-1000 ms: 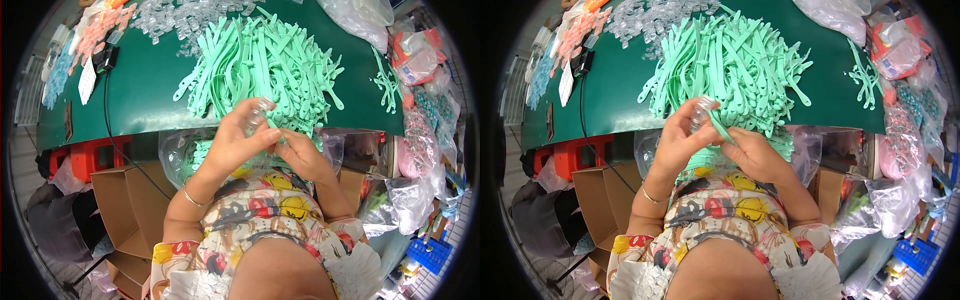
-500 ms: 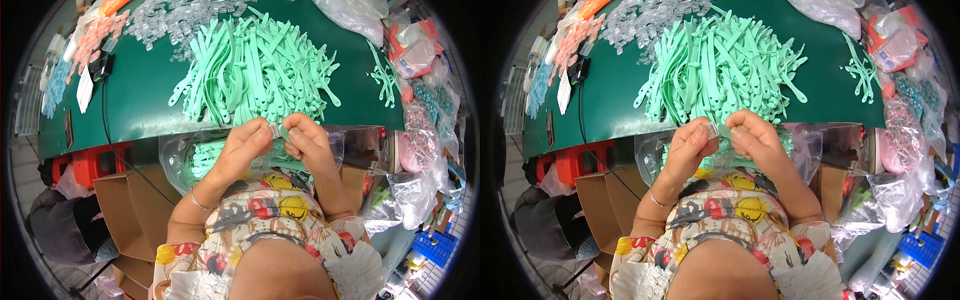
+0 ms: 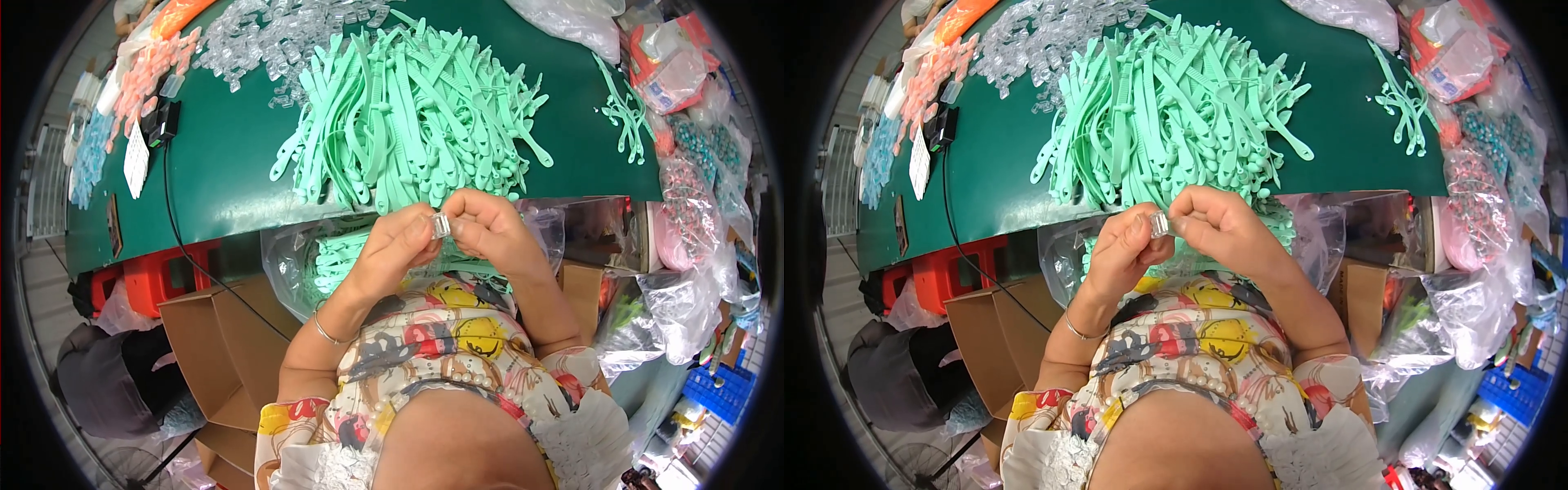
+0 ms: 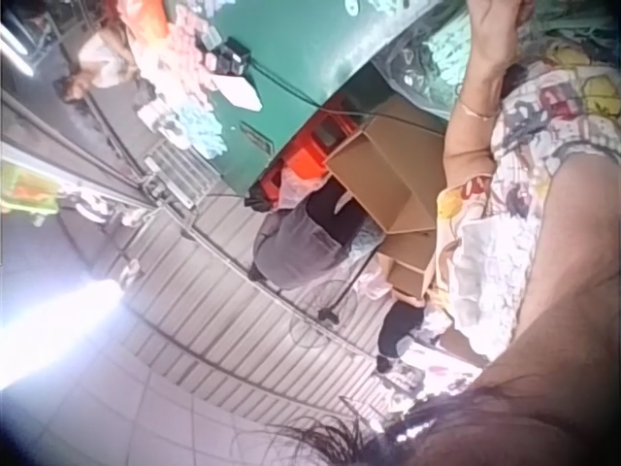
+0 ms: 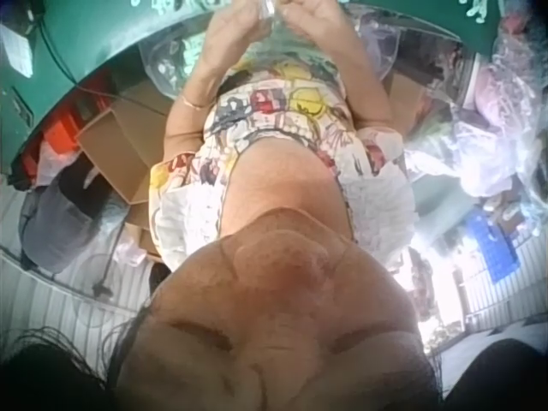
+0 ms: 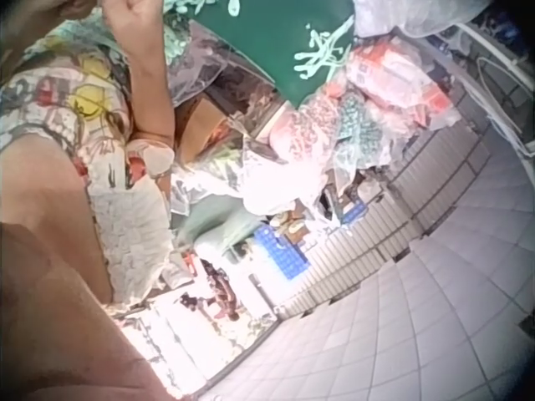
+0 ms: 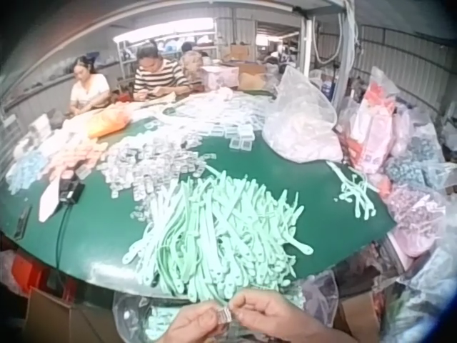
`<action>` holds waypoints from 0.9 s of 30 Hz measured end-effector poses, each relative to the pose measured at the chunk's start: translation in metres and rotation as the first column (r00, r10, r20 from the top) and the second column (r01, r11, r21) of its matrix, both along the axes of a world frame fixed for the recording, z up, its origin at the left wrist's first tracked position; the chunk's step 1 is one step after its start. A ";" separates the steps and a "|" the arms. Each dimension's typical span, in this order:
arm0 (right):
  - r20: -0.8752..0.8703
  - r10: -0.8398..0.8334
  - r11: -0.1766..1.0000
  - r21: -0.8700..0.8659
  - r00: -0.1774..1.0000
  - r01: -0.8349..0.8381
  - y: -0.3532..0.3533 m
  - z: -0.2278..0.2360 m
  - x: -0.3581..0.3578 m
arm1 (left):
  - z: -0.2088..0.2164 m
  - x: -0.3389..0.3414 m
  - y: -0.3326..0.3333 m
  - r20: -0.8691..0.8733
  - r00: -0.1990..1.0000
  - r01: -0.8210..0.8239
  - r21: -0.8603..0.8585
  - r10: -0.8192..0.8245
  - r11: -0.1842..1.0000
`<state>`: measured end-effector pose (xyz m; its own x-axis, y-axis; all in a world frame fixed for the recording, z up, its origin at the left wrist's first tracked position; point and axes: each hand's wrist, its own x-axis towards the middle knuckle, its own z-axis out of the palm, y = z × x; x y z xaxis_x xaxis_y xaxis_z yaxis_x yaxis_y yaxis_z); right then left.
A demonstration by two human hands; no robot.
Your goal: Sorting and processing plastic straps and fasteners at a factory production workbench.
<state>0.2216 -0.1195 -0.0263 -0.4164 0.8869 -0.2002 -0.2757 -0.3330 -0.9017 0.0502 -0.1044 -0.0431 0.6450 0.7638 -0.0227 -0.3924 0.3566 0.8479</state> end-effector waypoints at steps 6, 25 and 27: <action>-0.030 0.002 1.000 -0.014 1.000 -0.002 -0.002 0.000 0.000 | -0.011 -0.003 -0.001 0.053 0.997 0.064 -0.026 -0.062 0.998; -0.138 -0.078 0.895 0.427 0.987 0.130 -0.003 -0.021 0.001 | 0.014 -0.011 -0.001 -0.351 0.918 -0.066 0.327 0.186 0.943; -0.020 -0.120 0.884 0.453 0.993 0.116 -0.002 -0.020 -0.002 | 0.019 -0.011 -0.001 -0.330 0.903 -0.140 0.383 0.276 0.913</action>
<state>0.2199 -0.1217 -0.0458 -0.3033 0.9243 0.2315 -0.2788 0.1462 -0.9492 0.0394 -0.1058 -0.0237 0.4663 0.8826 0.0602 -0.0590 -0.0369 0.9976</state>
